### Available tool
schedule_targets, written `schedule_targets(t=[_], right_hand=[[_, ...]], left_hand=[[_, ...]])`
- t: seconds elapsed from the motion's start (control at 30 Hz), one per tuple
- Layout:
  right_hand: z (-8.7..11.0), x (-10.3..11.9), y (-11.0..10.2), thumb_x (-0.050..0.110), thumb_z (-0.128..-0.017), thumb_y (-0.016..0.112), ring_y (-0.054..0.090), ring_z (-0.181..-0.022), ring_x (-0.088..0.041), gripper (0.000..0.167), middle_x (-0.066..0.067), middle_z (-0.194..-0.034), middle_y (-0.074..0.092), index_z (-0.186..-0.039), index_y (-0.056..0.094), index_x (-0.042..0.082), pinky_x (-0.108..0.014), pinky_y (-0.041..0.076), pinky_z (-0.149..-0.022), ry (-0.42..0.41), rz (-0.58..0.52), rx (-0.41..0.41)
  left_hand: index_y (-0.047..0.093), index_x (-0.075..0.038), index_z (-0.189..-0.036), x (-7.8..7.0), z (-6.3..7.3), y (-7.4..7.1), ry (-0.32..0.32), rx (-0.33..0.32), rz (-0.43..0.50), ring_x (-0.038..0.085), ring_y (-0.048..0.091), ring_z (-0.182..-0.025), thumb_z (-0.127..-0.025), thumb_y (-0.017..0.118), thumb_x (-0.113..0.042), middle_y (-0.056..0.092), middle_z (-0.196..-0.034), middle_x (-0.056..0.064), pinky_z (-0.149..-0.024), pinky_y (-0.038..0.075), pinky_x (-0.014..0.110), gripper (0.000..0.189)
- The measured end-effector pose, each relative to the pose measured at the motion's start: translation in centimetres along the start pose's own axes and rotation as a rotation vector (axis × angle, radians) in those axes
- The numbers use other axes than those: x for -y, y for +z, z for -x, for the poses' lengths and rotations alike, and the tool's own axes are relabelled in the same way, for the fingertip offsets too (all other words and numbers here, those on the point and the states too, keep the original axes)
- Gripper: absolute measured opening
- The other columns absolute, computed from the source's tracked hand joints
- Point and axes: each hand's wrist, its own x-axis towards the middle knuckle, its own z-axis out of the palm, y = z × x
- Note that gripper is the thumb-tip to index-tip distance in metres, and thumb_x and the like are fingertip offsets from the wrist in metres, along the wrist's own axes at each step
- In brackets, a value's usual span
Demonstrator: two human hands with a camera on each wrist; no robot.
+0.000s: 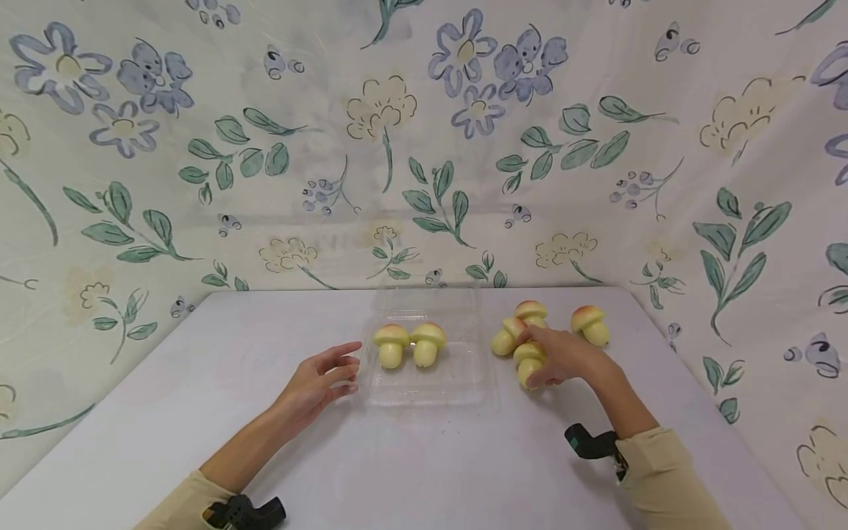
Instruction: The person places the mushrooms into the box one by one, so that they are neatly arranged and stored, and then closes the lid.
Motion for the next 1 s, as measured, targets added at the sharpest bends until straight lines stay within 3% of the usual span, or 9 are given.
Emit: schedule_targets(t=[0.3,0.57,1.0], right_hand=[[-0.30,-0.19,-0.15,0.022,-0.079,0.082,0.055,-0.062,-0.016,0.067,-0.005,-0.079,0.056,-0.132,0.043,0.009,-0.028,0.048,-0.060,0.016,0.000,-0.005],[-0.34,-0.44,-0.08,0.024,-0.079,0.082,0.057,-0.067,-0.015,0.074,-0.008,-0.093,0.059,-0.135,0.037,0.006,-0.027,0.052,-0.061,0.015,0.016,-0.003],[-0.39,-0.80,-0.05,0.026,-0.077,0.083,0.058,-0.064,-0.016,0.076,-0.006,-0.085,0.059,-0.135,0.039,0.006,-0.027,0.050,-0.061,0.026,0.009,-0.009]], left_hand=[[0.047,-0.002,-0.143,-0.31,0.10,0.00,-0.005,-0.001,0.000,0.014,0.056,-0.090,-0.093,0.060,0.000,0.052,-0.104,0.003,-0.076,0.059,0.023,0.052],[0.046,-0.001,-0.143,-0.39,0.23,0.03,-0.005,0.004,-0.001,0.013,0.055,-0.090,-0.093,0.060,-0.002,0.052,-0.104,0.003,-0.076,0.058,0.022,0.052],[0.048,-0.002,-0.142,-0.26,0.14,0.05,-0.007,0.006,0.003,0.013,0.055,-0.089,-0.093,0.061,-0.002,0.052,-0.104,0.002,-0.076,0.058,0.022,0.051]])
